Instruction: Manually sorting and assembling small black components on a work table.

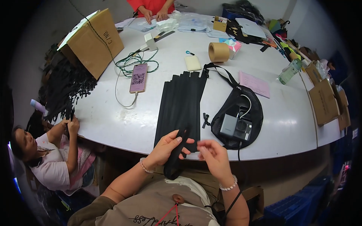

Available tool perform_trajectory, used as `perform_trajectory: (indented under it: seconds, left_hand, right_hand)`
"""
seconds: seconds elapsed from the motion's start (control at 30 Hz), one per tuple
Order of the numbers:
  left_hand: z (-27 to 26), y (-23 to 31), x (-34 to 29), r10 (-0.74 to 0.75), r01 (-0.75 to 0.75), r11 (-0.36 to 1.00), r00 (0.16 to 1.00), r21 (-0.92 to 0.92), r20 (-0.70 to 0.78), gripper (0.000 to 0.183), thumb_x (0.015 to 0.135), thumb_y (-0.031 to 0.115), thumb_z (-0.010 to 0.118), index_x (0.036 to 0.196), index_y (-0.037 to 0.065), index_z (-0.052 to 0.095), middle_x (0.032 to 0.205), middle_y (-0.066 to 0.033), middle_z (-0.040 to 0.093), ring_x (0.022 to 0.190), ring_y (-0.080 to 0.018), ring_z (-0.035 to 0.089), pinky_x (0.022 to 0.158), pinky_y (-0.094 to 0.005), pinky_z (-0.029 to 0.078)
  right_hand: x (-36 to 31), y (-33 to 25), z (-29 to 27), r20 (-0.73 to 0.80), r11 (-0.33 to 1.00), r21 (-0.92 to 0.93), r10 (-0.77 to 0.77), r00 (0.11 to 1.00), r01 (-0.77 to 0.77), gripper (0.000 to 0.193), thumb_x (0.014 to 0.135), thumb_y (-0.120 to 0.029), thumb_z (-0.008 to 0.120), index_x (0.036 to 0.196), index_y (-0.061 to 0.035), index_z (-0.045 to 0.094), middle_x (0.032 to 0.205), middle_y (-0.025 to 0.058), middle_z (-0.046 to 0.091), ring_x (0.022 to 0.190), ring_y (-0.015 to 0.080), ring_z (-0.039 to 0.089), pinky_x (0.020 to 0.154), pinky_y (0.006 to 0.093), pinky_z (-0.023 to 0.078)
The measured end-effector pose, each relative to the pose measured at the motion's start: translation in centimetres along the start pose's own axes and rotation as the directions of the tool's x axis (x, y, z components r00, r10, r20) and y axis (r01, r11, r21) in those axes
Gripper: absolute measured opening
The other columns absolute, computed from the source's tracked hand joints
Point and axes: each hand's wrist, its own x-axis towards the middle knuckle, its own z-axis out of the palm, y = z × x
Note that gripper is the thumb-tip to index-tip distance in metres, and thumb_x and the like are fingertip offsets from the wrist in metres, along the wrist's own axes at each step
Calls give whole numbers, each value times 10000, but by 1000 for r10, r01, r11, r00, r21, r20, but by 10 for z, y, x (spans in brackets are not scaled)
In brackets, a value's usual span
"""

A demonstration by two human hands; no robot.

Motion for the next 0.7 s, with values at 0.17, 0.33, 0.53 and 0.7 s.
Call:
perform_trajectory:
  seconds: [0.17, 0.33, 0.53, 0.7]
  left_hand:
    - [6, -5, -1, -13, 13, 1000, 1000, -28, 13, 252, 946, 130, 434, 1160, 14, 500, 1025, -84, 607, 825, -139, 629, 651, -242, 549]
    - [4, -7, -5, 42, -41, 999, 998, 31, -37, 210, 919, 127, 510, 1078, 4, 570, 941, -24, 604, 811, -69, 578, 712, -223, 509]
    - [5, -8, -4, 206, -182, 972, 964, 146, -166, 130, 849, 51, 608, 969, 5, 590, 881, -28, 621, 809, -79, 585, 723, -211, 489]
    - [13, -1, -4, 274, -249, 958, 943, 142, -191, 118, 824, 24, 634, 935, 10, 595, 880, -19, 618, 801, -66, 573, 723, -194, 471]
  right_hand:
    - [30, 13, 18, -89, 977, 209, 64, 994, -44, 231, 895, -90, 520, 1083, 39, 561, 836, 59, 604, 653, 90, 554, 589, 206, 469]
    - [30, 21, 15, -49, 1000, 20, -5, 999, 6, 173, 839, -40, 601, 992, 38, 619, 842, 38, 602, 676, 66, 539, 576, 185, 440]
    - [23, 14, 20, -106, 967, -133, -230, 967, 215, 76, 785, 20, 637, 860, 29, 643, 809, 48, 604, 675, 70, 542, 565, 185, 427]
    - [21, 7, 22, -69, 883, -338, -368, 927, 326, 70, 762, 40, 640, 831, 34, 628, 762, 56, 596, 636, 75, 524, 553, 188, 414]
